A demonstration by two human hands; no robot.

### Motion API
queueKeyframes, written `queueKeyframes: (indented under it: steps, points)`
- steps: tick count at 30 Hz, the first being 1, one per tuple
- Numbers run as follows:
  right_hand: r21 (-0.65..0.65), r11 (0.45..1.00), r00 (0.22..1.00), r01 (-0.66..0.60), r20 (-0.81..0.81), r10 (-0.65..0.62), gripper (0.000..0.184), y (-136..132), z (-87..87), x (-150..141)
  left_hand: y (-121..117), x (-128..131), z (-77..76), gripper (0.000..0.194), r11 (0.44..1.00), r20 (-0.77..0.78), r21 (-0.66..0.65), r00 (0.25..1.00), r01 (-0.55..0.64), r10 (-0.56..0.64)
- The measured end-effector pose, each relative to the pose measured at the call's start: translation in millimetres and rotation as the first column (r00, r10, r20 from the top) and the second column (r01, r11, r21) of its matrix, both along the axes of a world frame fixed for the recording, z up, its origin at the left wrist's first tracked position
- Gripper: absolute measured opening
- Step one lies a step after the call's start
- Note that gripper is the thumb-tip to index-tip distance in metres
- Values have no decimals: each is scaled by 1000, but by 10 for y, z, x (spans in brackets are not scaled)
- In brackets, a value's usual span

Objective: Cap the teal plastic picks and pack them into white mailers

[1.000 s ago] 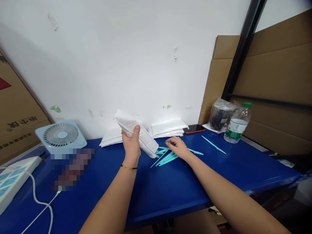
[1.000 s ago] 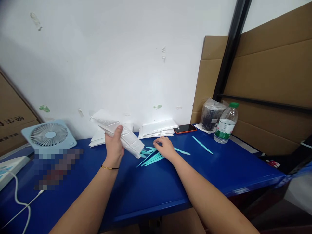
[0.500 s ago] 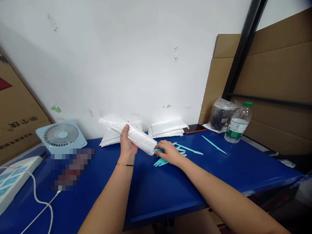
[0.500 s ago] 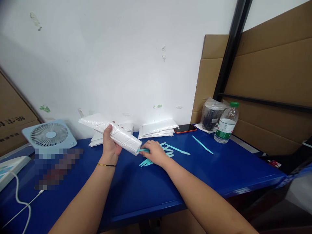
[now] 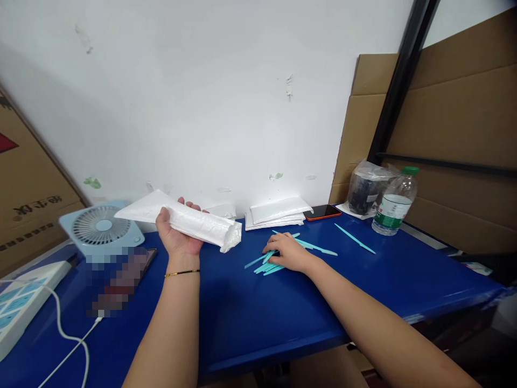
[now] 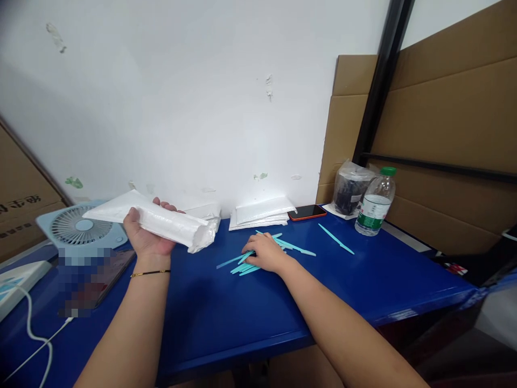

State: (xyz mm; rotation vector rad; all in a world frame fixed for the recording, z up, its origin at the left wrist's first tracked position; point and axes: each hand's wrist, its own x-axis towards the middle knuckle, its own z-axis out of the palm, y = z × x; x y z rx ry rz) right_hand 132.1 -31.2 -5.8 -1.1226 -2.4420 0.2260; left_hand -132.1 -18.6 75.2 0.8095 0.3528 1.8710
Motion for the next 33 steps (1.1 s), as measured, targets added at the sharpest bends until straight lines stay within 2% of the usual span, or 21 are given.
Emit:
queueKeyframes:
  steps: [2, 3, 4, 5, 7, 9, 10, 12, 14, 15, 17, 20, 22, 24, 28, 30, 31, 33]
  points:
    - [-25, 1000, 998, -16, -57, 14, 37, 3, 61, 109, 15, -38, -2, 44, 992, -149, -40, 983, -118, 111]
    - [-32, 999, 995, -4, -100, 1, 39, 14, 94, 193, 19, -58, -3, 47, 979, -274, -44, 944, -201, 182]
    - [-34, 999, 989, 26, -148, -31, 37, 33, 124, 292, 22, -76, -6, 53, 958, -433, -22, 866, -286, 248]
    - [-30, 996, 976, 85, -197, -90, 32, 60, 148, 401, 23, -91, -13, 59, 934, -606, 32, 736, -357, 302]
    - [-10, 966, 931, 259, -261, -253, 23, 132, 171, 622, 28, -106, -49, 70, 894, -873, 188, 347, -406, 341]
    - [-3, 911, 883, 412, -245, -400, 18, 214, 161, 798, 41, -99, -115, 79, 908, -966, 256, -55, -332, 252]
    - [-11, 892, 869, 452, -220, -443, 17, 255, 149, 856, 50, -90, -157, 83, 933, -962, 226, -217, -279, 168]
    - [-47, 886, 871, 460, -167, -461, 15, 333, 125, 897, 70, -65, -241, 94, 980, -890, 48, -455, -192, -45]
    - [-79, 912, 901, 403, -137, -411, 17, 402, 115, 841, 79, -33, -303, 108, 974, -781, -149, -584, -168, -221]
    - [-81, 931, 923, 356, -125, -364, 19, 433, 117, 782, 77, -13, -321, 113, 964, -745, -208, -611, -167, -267]
    - [-65, 972, 969, 227, -84, -232, 24, 489, 130, 624, 63, 35, -336, 112, 958, -736, -241, -615, -152, -283]
    - [-55, 997, 996, 62, 70, -59, 28, 554, 155, 372, 42, 101, -339, 88, 963, -757, -231, -596, -137, -266]
    - [-65, 997, 982, 41, 185, -28, 25, 580, 178, 257, 46, 108, -348, 78, 953, -736, -241, -606, -184, -303]
    - [-77, 996, 964, 49, 265, -27, 18, 585, 208, 210, 63, 75, -355, 75, 937, -711, -246, -610, -249, -349]
    - [-138, 990, 948, 29, 317, 16, 9, 536, 246, 277, 77, -12, -334, 75, 910, -684, -249, -606, -331, -407]
    - [-160, 987, 958, -6, 282, 51, 10, 500, 225, 334, 59, 22, -318, 67, 938, -726, -185, -603, -293, -332]
    - [-162, 987, 966, -21, 251, 62, 11, 482, 206, 359, 44, 72, -316, 59, 962, -774, -128, -582, -241, -248]
    - [-157, 987, 981, -36, 181, 65, 14, 451, 163, 396, 8, 236, -338, 40, 994, -874, 26, -486, -103, -28]
